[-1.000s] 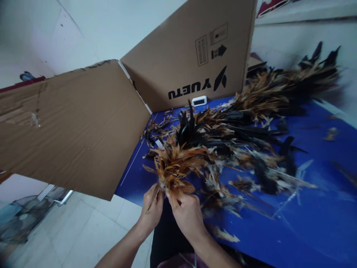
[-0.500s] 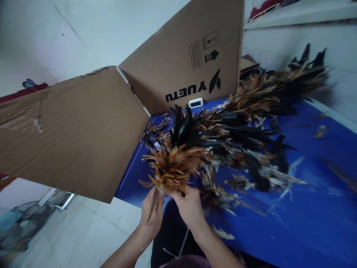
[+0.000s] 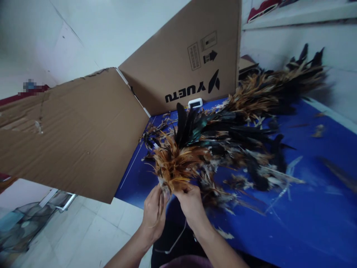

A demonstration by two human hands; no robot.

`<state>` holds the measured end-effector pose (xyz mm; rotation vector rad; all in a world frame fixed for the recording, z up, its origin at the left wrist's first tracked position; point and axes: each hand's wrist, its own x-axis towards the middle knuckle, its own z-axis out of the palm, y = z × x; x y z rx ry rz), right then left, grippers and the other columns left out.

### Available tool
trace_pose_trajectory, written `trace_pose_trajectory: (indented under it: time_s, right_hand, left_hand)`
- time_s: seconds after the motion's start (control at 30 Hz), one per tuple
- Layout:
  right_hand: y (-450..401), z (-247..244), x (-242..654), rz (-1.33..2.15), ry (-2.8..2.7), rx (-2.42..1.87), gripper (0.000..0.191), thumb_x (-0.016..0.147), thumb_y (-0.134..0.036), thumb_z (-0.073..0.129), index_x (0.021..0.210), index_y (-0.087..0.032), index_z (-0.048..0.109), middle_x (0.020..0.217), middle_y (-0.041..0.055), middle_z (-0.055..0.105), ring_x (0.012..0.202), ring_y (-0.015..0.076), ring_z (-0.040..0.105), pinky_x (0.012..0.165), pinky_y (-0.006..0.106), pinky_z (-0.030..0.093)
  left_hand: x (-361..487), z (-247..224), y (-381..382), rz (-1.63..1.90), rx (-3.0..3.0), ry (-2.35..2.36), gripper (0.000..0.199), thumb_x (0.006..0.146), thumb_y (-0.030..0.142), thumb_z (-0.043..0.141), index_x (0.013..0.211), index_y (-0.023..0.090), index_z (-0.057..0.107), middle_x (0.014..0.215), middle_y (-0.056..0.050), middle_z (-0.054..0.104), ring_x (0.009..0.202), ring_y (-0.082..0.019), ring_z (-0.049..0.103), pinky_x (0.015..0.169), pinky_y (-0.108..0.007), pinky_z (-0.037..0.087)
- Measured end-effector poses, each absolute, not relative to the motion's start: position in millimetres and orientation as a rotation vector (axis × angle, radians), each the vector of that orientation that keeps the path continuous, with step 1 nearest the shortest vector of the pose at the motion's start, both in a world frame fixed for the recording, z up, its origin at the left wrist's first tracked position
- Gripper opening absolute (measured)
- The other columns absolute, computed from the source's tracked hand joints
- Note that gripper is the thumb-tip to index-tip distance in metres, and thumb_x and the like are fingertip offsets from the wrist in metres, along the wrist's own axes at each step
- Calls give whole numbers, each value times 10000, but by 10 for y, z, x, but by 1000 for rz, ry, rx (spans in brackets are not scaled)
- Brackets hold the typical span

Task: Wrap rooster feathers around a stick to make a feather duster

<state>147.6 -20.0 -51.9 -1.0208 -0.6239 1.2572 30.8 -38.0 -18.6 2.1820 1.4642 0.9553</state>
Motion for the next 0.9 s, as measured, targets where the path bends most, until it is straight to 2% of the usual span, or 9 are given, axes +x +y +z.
trace_pose_trajectory:
  time_s: [0.1, 0.2, 0.47, 0.53, 0.63, 0.7, 0.9]
  right_hand:
    - [-216, -506, 1490, 1282, -634, -1002, 131, 611, -292, 718, 603, -164, 692, 610, 30, 671, 640, 212, 622, 616, 329, 504]
    - [-241, -440, 1522, 1275, -723, -971, 136, 647, -307, 687, 671, -178, 722, 669, 38, 700, 709, 230, 647, 665, 338, 517]
    - [-290, -371, 1635, 1119, -1185, -1065, 265, 792, -308, 512, 893, -182, 723, 887, 68, 724, 900, 245, 646, 826, 352, 484]
    - [-305, -403, 1650, 1119, -1232, -1086, 266, 809, -324, 505, 858, -170, 716, 850, 60, 721, 864, 235, 647, 813, 340, 483]
    - [-335, -440, 1659, 1110, -1269, -1159, 285, 830, -341, 485, 744, -179, 704, 664, 27, 695, 746, 215, 646, 708, 300, 496]
    - [-360, -460, 1651, 1021, -1344, -1215, 281, 840, -328, 473, 732, -205, 701, 614, 17, 685, 705, 205, 646, 664, 273, 488]
    - [-424, -547, 1546, 475, -1648, -1434, 283, 882, -260, 408, 907, -207, 685, 789, 75, 727, 679, 211, 671, 668, 290, 470]
  left_hand:
    - [319, -131, -360, 949, 2071, 1496, 317, 938, 258, 334, 888, 147, 627, 721, -57, 583, 654, -156, 523, 653, -265, 420]
    - [314, -123, -323, 966, 1968, 1504, 348, 931, 302, 361, 754, 146, 616, 666, -33, 550, 626, -141, 483, 616, -246, 386]
    - [309, -228, -258, 1042, 1902, 1533, 306, 906, 304, 411, 882, 144, 671, 728, -45, 609, 684, -154, 529, 661, -246, 410]
    - [311, -234, -260, 1054, 1909, 1541, 302, 904, 293, 413, 888, 144, 675, 736, -53, 620, 690, -158, 541, 666, -248, 417]
    - [309, -232, -266, 1068, 1900, 1548, 290, 902, 265, 410, 885, 146, 674, 751, -60, 633, 700, -162, 556, 669, -250, 425]
    - [309, -229, -267, 1070, 1895, 1547, 279, 900, 247, 413, 896, 148, 674, 766, -62, 642, 713, -164, 566, 677, -252, 430]
    - [335, -257, -272, 1052, 1959, 1583, 271, 902, 191, 406, 964, 158, 668, 764, -55, 627, 706, -157, 558, 676, -251, 435]
